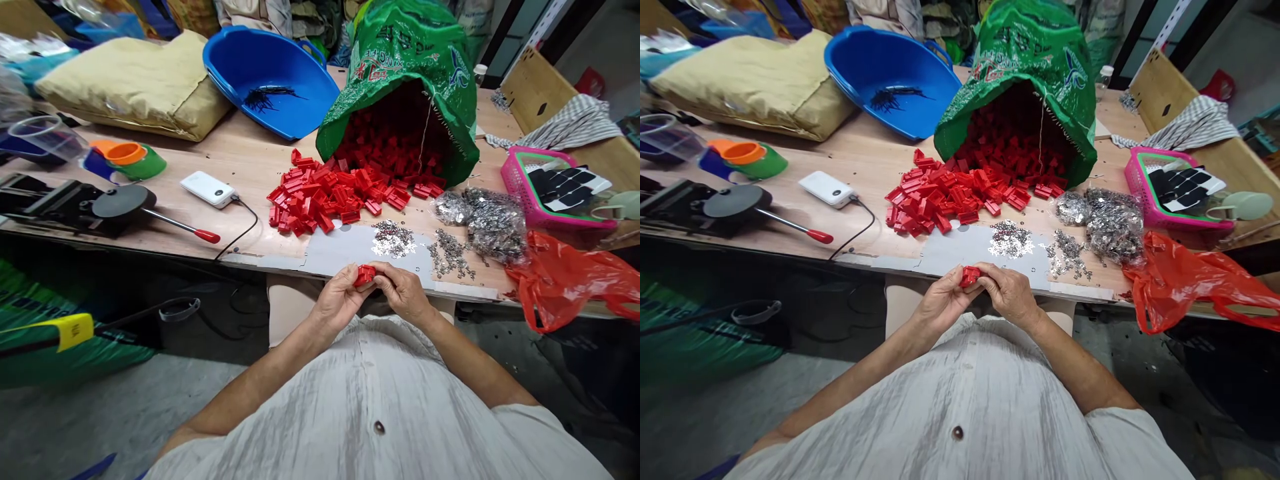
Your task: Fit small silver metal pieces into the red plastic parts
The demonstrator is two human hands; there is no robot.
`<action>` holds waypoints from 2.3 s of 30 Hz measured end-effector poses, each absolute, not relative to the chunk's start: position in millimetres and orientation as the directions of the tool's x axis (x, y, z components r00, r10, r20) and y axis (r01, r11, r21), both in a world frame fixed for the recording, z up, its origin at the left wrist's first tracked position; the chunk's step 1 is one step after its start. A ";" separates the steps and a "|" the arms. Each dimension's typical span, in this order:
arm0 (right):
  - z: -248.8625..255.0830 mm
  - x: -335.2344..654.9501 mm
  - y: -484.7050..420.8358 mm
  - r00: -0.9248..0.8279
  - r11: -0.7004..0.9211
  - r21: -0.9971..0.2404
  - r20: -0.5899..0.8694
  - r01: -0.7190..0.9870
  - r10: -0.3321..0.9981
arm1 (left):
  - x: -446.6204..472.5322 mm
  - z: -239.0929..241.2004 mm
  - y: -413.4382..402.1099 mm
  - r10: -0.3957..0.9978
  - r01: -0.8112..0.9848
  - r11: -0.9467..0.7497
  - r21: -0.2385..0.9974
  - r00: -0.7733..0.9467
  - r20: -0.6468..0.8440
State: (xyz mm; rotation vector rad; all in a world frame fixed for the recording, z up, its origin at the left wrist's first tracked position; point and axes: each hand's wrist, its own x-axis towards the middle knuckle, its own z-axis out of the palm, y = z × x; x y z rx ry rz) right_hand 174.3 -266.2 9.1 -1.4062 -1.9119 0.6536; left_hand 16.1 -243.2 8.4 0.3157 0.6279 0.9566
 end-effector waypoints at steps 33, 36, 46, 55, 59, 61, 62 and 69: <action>-27.8 294.8 -220.3 0.214 -0.156 -0.260 0.215 0.953 0.953 | -8.3 -57.0 -237.3 0.554 0.045 0.723 0.689 0.558 -0.618; -26.5 290.0 -213.9 0.232 -0.195 -0.206 0.180 0.959 0.956 | -14.7 -34.1 -218.7 0.628 0.091 0.556 0.826 0.605 -0.490; -29.2 290.2 -218.5 0.171 -0.095 -0.303 0.236 0.948 0.957 | -6.1 -11.7 -115.5 0.911 0.832 -0.340 0.439 0.175 0.373; -24.2 284.7 -242.2 0.244 -0.079 -0.592 0.203 0.802 0.948 | 12.6 -11.0 -100.0 0.944 0.955 -0.229 0.191 0.170 0.282; -20.0 276.2 -245.5 0.269 -0.076 -0.704 0.167 0.706 0.949 | 7.3 -7.6 -113.6 0.961 0.911 -0.245 0.332 0.182 0.209; -16.6 269.0 -244.8 0.265 -0.042 -0.756 0.177 0.653 0.948 | 3.9 -8.3 -124.9 0.968 0.901 -0.231 0.367 0.174 0.182; -14.6 264.3 -244.2 0.260 -0.025 -0.788 0.173 0.615 0.950 | 2.3 -9.4 -131.0 0.972 0.885 -0.219 0.411 0.164 0.166; 4.2 213.0 -243.5 0.097 0.037 -0.961 0.065 0.273 0.993 | 3.3 -19.0 -175.7 0.973 0.148 0.073 0.986 0.205 -0.103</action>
